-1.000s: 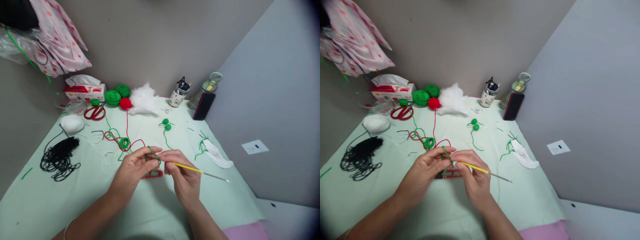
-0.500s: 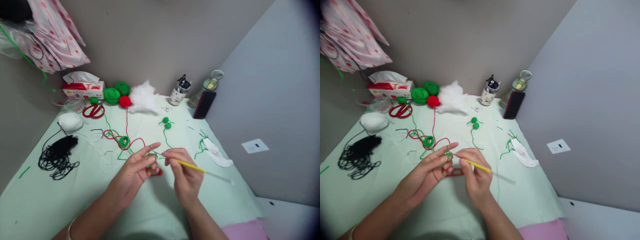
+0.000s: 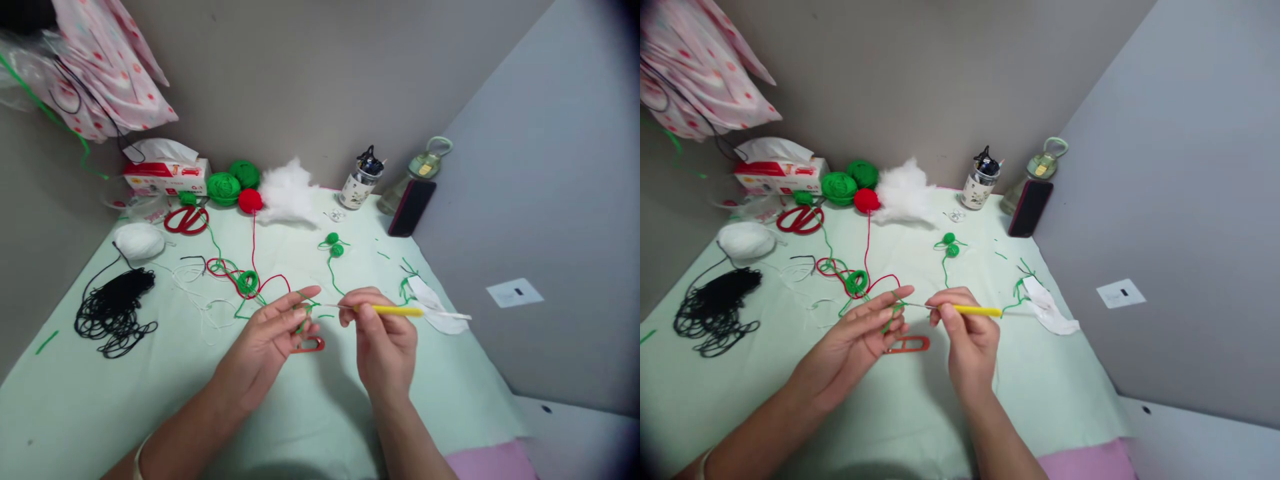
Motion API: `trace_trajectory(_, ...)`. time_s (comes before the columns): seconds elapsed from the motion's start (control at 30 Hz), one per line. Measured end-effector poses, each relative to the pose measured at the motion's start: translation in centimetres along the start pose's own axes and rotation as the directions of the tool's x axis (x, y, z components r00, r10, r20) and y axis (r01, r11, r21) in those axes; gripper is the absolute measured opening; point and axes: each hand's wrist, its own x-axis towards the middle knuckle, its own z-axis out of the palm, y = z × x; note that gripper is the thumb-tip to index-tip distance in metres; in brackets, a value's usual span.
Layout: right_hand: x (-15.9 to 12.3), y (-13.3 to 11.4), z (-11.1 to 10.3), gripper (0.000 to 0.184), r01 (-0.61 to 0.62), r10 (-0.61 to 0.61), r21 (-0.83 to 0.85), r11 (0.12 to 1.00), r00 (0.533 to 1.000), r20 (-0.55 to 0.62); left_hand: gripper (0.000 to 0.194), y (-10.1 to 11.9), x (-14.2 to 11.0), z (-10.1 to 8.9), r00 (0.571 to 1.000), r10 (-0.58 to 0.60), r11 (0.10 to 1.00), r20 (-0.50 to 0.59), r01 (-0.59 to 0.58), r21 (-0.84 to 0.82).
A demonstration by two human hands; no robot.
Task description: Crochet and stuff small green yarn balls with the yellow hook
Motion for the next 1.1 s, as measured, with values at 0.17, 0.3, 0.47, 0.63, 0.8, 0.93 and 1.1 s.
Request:
trace_trajectory(0.17, 0.3, 0.4, 0.5, 0.016, -0.201, 0.183, 0.200, 0.959, 0.977, 0.106, 0.039, -0.1, -0.1, 0.0, 0.995, 0.094, 0.975, -0.031, -0.086, 0.204)
trace_trajectory(0.3, -0.1, 0.7, 0.8, 0.017, -0.144, 0.129, 0.099, 0.985, 0.981, 0.145, 0.039, -0.5, -0.2, 0.0, 0.993, 0.117, 0.950, -0.009, -0.109, 0.294)
trace_trajectory(0.47, -0.1, 0.8, 0.5, 0.018, -0.171, 0.154, 0.113, 0.979, 0.978, 0.144, 0.036, -0.1, -0.4, 0.3, 0.994, 0.102, 0.958, -0.040, -0.088, 0.274)
trace_trajectory(0.63, 0.0, 0.7, 0.4, 0.017, -0.231, 0.214, 0.132, 0.964, 0.968, 0.132, 0.037, 0.0, -0.4, 0.3, 0.993, 0.093, 0.971, -0.067, -0.076, 0.229)
trace_trajectory(0.8, 0.2, 0.2, 0.4, 0.021, -0.230, 0.205, 0.187, 0.955, 0.968, 0.146, 0.034, 0.2, -0.3, 0.0, 0.992, 0.096, 0.966, -0.078, -0.074, 0.249)
trace_trajectory(0.93, -0.4, 0.0, 0.1, 0.022, 0.018, -0.010, -0.049, 0.999, 0.987, 0.160, 0.034, 0.1, -0.3, -0.1, 0.983, 0.158, 0.950, -0.093, -0.126, 0.287)
trace_trajectory(1.1, -1.4, 0.3, -0.4, 0.039, 0.493, -0.309, -0.465, 0.736, 0.855, 0.416, 0.043, 0.0, -0.3, 0.1, 0.993, 0.093, 0.975, -0.070, -0.076, 0.207)
